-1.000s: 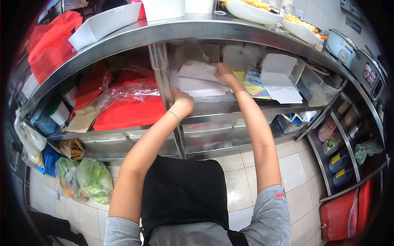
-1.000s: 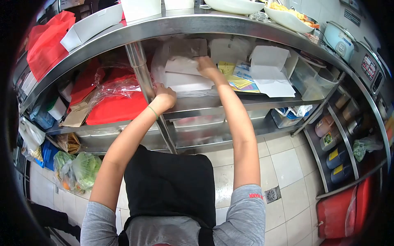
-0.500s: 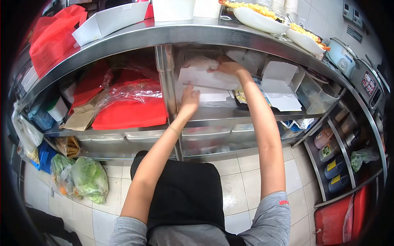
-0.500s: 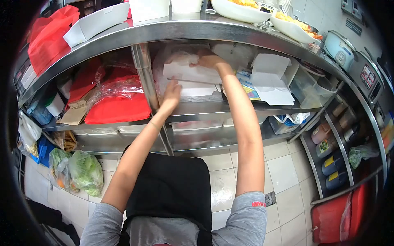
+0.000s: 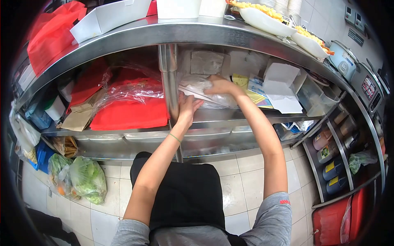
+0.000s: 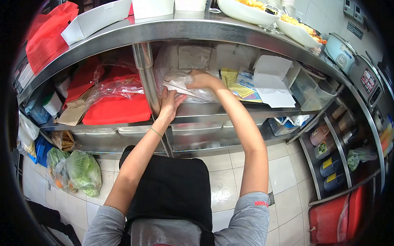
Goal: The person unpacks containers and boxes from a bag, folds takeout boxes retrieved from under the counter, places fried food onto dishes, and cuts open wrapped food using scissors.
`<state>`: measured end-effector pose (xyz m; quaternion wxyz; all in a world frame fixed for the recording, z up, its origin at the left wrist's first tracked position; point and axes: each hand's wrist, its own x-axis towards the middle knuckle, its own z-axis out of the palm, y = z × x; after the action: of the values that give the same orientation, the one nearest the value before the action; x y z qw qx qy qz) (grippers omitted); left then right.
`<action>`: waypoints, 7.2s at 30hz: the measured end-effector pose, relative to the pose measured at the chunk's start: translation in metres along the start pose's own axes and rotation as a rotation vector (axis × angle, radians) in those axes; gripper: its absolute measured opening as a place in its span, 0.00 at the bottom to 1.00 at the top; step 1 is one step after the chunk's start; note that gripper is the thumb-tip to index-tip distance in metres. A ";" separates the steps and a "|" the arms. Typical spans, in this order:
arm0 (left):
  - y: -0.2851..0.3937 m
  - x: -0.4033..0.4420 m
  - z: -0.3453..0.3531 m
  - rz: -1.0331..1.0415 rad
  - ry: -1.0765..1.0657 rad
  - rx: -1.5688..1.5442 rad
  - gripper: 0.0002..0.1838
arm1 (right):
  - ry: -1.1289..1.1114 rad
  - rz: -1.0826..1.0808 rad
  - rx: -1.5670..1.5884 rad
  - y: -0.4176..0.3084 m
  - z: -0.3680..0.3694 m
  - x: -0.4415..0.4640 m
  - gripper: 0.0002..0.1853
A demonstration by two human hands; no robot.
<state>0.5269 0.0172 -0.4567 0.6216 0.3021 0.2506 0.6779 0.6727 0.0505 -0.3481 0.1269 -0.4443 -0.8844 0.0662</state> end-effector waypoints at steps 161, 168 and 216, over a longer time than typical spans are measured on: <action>0.561 0.009 0.026 0.356 -0.557 1.590 0.15 | 0.199 0.580 0.442 -0.402 -0.213 0.131 0.09; 0.550 -0.015 0.029 0.328 -0.416 1.597 0.14 | 0.100 0.563 0.347 -0.405 -0.222 0.136 0.08; 0.459 -0.062 0.081 0.474 0.085 1.475 0.08 | 0.389 -0.147 0.406 -0.320 -0.193 0.116 0.21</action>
<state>0.2705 -0.0940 -0.0780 0.0880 0.6571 0.5896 0.4614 0.4150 -0.0464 -0.0705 0.3848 -0.3487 -0.8420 0.1460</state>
